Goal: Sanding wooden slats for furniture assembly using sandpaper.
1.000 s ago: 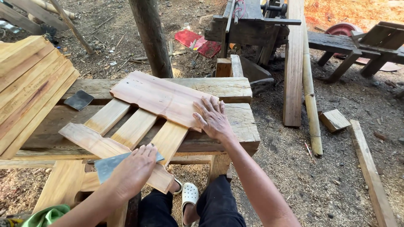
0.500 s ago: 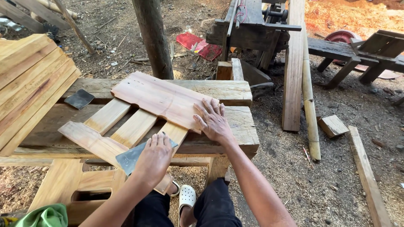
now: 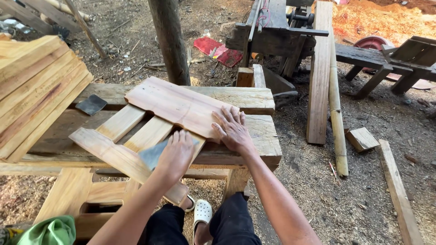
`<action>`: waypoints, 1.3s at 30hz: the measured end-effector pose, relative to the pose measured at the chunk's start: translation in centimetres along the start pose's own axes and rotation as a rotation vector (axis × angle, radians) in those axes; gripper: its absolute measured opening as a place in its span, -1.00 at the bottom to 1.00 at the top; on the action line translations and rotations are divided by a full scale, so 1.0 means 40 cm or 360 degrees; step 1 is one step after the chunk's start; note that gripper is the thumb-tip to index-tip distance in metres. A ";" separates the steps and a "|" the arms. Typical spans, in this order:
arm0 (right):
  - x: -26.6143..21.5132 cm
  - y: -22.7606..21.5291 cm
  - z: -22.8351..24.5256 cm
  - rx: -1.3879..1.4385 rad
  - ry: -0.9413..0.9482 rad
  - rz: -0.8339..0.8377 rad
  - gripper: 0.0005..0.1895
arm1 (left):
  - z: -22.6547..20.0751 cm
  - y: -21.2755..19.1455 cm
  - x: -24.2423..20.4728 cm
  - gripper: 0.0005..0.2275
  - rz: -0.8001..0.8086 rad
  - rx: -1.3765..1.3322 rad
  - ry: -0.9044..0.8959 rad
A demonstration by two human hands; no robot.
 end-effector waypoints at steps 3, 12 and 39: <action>0.010 -0.009 -0.002 0.0039 0.0017 -0.0007 -0.35 | -0.019 -0.073 0.030 -0.65 0.0708 0.0225 -0.0187; 0.010 0.001 -0.005 -0.0010 0.0020 0.0039 -0.33 | -0.002 0.036 -0.034 -0.59 0.0217 0.0224 -0.0033; -0.003 -0.006 0.006 -0.0031 0.0003 -0.0013 -0.35 | -0.118 -0.033 0.006 -0.65 0.0340 -0.0170 -0.0156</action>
Point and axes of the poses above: each hand's wrist, its own x-axis towards the middle knuckle, its own y-axis out of the palm, z = x × y, the point moved 5 cm from there along x, towards the middle knuckle, and after that the axes turned 3 degrees about x, right-handed, at the moved point
